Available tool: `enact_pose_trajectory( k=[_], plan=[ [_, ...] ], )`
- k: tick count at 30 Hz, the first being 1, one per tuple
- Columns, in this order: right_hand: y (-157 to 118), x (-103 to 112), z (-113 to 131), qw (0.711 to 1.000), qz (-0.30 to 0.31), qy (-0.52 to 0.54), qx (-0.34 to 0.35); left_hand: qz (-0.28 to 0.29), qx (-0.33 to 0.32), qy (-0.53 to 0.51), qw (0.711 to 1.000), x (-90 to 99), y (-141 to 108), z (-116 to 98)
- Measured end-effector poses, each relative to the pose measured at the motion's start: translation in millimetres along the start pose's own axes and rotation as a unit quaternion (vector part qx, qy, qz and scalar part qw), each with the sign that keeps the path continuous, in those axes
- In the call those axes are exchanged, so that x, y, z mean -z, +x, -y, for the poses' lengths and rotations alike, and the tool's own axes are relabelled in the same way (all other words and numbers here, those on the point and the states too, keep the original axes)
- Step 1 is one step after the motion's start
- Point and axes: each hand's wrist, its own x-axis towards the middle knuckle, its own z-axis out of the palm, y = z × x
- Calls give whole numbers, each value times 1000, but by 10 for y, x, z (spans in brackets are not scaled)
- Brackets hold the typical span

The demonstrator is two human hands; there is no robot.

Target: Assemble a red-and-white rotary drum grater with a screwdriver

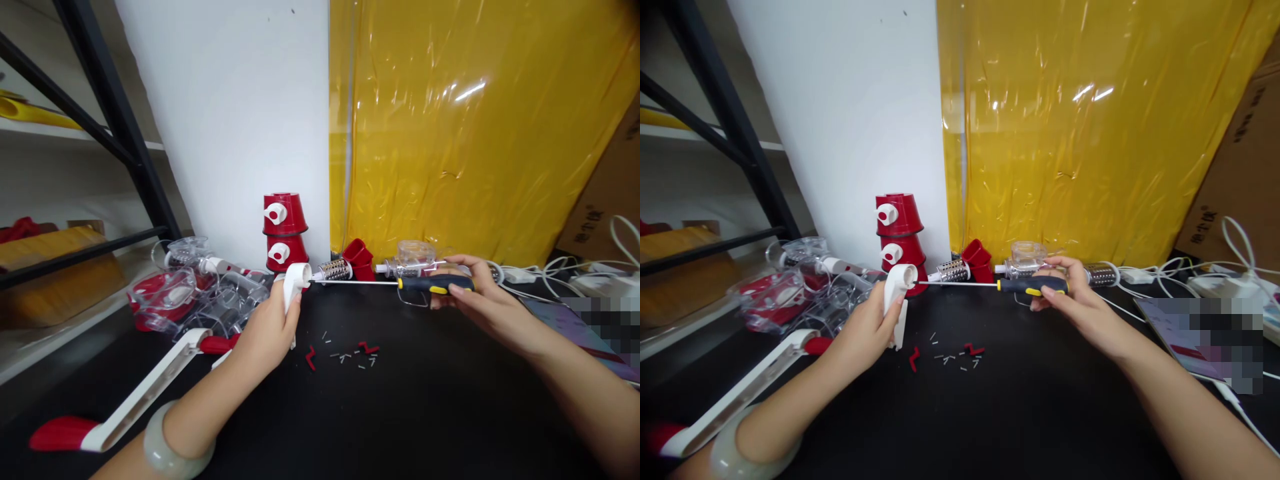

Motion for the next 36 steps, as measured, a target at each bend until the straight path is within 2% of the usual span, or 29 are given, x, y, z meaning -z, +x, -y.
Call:
enact_pose_trajectory(
  k=[4, 7, 10, 14, 19, 21, 24, 27, 30, 33, 36],
  plan=[
    [-17, 52, 30, 993, 35, -109, 24, 7, -1, 3, 1000, -21, 3, 19],
    [-1, 33, 40, 990, 31, -137, -9, 11, -5, 14, 1000, -34, -6, 7],
    [16, -18, 33, 994, 8, -99, -47, 12, -5, 21, 1000, -31, -12, -11],
    [10, -36, 28, 999, -6, 23, -22, 8, 1, 6, 1000, -13, 2, 0],
    [-11, -1, 78, 997, 10, -66, 28, 22, 8, 1, 1000, -21, 2, 10],
    [-6, -13, 90, 996, -2, -94, 5, 27, 5, -3, 1000, -32, -10, -5],
    [11, -50, 68, 991, -13, -108, -77, 26, -7, 1, 1000, -41, -23, -27],
    [25, -62, 19, 992, -16, -31, -120, 14, -7, 19, 1000, -35, -19, -32],
    [22, -30, 4, 998, 6, 25, -61, 18, 5, 16, 1000, -28, -7, -19],
    [4, 5, 46, 999, 21, -47, 8, 31, 11, 3, 999, -34, -2, -5],
    [-9, 4, 88, 994, 14, -110, -4, 36, 9, -1, 999, -40, -12, -10]
  ],
)
